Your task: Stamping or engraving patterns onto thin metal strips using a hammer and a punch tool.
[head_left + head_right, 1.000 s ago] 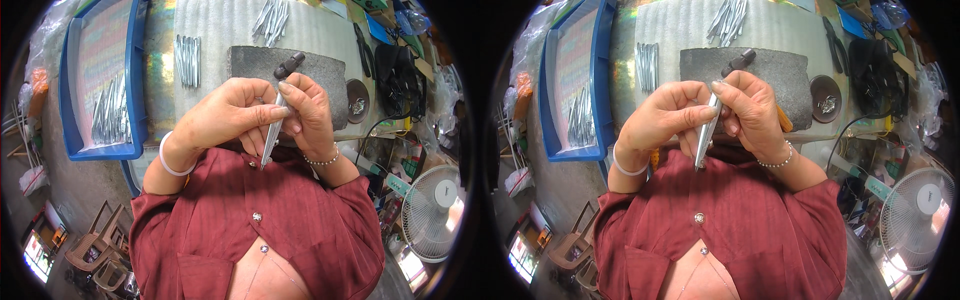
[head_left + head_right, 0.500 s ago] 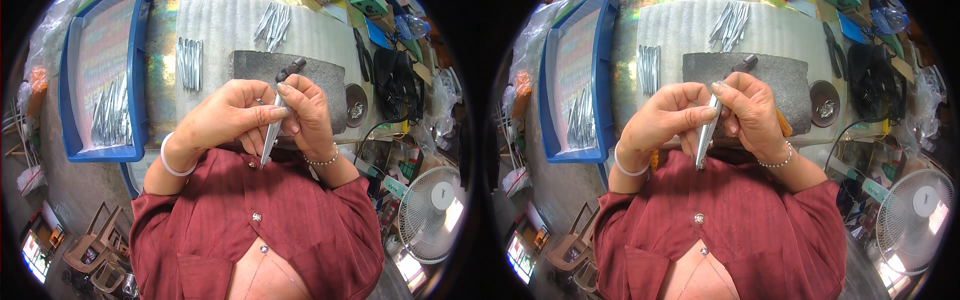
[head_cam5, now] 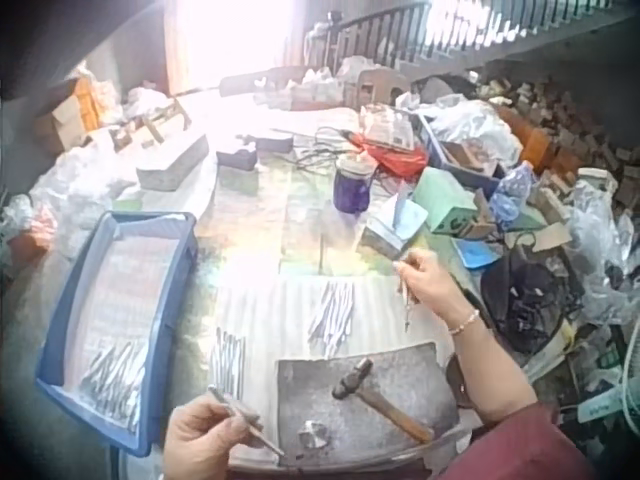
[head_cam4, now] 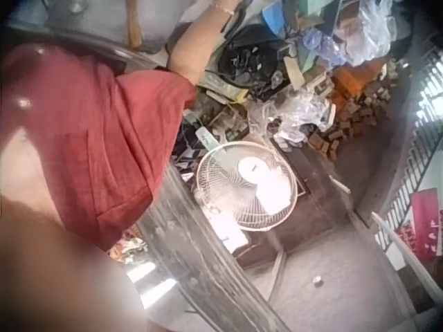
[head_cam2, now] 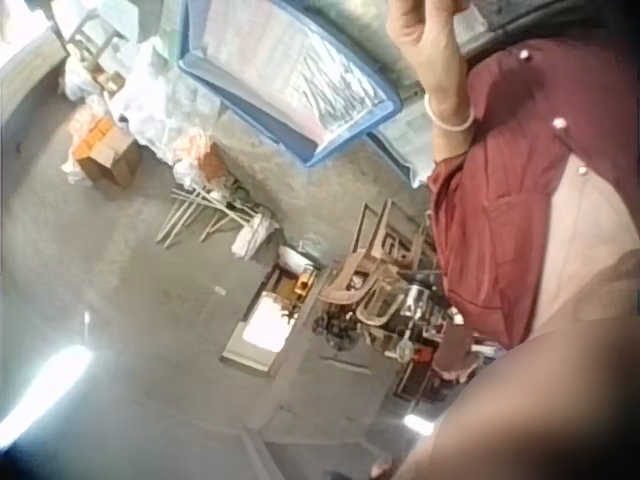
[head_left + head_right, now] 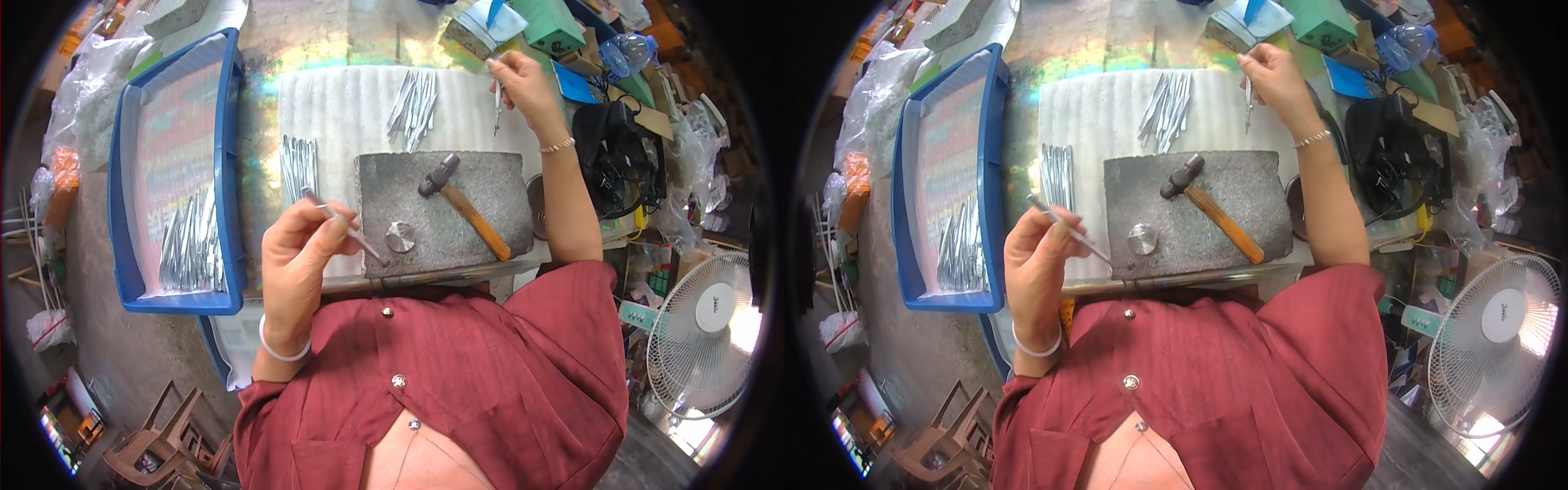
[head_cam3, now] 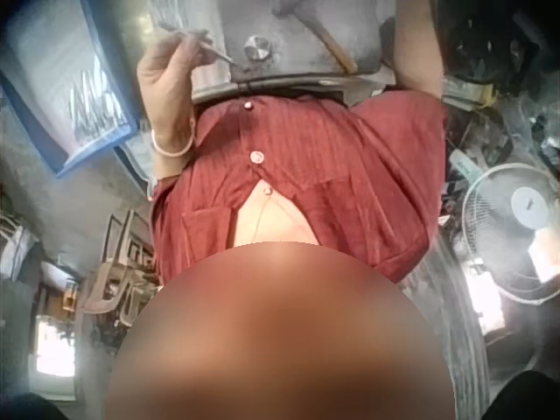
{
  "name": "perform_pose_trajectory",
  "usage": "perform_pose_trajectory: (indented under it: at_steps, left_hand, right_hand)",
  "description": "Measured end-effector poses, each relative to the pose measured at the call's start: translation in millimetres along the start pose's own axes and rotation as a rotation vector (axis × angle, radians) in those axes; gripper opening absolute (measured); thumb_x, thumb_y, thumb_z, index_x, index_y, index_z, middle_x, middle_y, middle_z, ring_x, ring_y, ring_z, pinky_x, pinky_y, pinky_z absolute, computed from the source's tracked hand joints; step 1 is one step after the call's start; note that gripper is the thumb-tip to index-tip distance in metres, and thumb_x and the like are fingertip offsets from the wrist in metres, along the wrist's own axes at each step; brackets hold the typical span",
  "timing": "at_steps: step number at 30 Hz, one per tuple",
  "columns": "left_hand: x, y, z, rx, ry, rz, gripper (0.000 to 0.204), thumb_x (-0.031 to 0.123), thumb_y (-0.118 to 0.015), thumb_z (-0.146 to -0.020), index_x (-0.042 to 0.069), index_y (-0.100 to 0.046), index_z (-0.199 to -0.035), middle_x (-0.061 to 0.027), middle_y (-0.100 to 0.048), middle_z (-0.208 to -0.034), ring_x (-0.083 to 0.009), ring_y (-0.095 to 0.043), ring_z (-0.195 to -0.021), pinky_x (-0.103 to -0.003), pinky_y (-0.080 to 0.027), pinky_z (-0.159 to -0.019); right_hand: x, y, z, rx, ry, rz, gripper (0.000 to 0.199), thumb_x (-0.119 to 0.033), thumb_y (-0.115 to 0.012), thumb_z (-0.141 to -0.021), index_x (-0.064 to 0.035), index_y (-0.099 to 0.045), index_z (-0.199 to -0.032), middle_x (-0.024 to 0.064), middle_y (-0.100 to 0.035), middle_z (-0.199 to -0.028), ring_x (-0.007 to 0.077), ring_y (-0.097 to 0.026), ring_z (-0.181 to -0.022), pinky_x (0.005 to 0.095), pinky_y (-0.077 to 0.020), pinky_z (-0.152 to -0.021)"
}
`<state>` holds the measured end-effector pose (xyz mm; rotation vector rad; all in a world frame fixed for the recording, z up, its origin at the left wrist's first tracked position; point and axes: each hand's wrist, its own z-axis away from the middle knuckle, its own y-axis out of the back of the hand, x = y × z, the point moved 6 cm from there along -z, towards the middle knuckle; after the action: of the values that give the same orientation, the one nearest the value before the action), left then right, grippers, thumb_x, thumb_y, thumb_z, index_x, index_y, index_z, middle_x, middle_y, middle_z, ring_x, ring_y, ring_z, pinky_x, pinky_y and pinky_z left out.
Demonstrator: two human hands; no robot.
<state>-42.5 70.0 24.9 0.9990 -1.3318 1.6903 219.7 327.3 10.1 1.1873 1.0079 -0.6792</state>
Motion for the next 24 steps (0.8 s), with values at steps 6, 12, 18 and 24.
perform_pose_trajectory:
  at_steps: [6,12,18,24]
  left_hand:
    - [-3.3,10.8,6.4,0.094,-0.028,0.364,0.012,0.007,-0.056,-0.091,0.000,-0.056,-0.101,-0.0089,-0.062,-0.092,-0.0164,-0.066,-0.075,-0.029,-0.060,-0.066]
    - [-35.9,-1.4,2.3,0.056,0.185,0.731,0.012,0.005,-0.054,-0.092,0.004,-0.052,-0.104,-0.0136,-0.063,-0.097,-0.0223,-0.068,-0.082,-0.030,-0.060,-0.069]
    - [-44.1,-22.7,12.9,-0.155,0.365,0.692,0.004,0.004,-0.057,-0.090,0.003,-0.054,-0.093,-0.0131,-0.064,-0.094,-0.0201,-0.067,-0.083,-0.030,-0.059,-0.072]
    - [-26.3,-27.1,34.2,-0.295,0.173,-0.136,0.010,0.002,-0.060,-0.088,-0.001,-0.052,-0.094,-0.0081,-0.066,-0.083,-0.0116,-0.064,-0.076,-0.024,-0.053,-0.069]
  right_hand:
    - [2.8,-21.9,3.8,0.119,0.343,0.689,0.027,-0.013,-0.061,-0.080,-0.0002,-0.056,-0.103,0.0172,-0.063,-0.092,0.0302,-0.062,-0.070,0.0394,-0.0496,-0.067]
    - [-94.9,-110.8,139.7,-0.532,0.158,-0.275,0.034,-0.002,-0.066,-0.082,-0.0004,-0.056,-0.115,0.0047,-0.060,-0.098,0.0044,-0.054,-0.072,0.0184,-0.0455,-0.062]
    - [-84.1,-125.4,162.6,-0.490,-0.006,-0.609,0.012,-0.002,-0.063,-0.086,0.0030,-0.062,-0.097,0.0057,-0.060,-0.085,0.0050,-0.053,-0.058,0.0188,-0.0443,-0.050]
    - [-81.8,-142.4,178.2,-0.607,-0.191,-0.641,0.009,-0.004,-0.061,-0.088,0.0036,-0.060,-0.094,0.0023,-0.060,-0.071,0.0030,-0.049,-0.052,0.0166,-0.0378,-0.046]
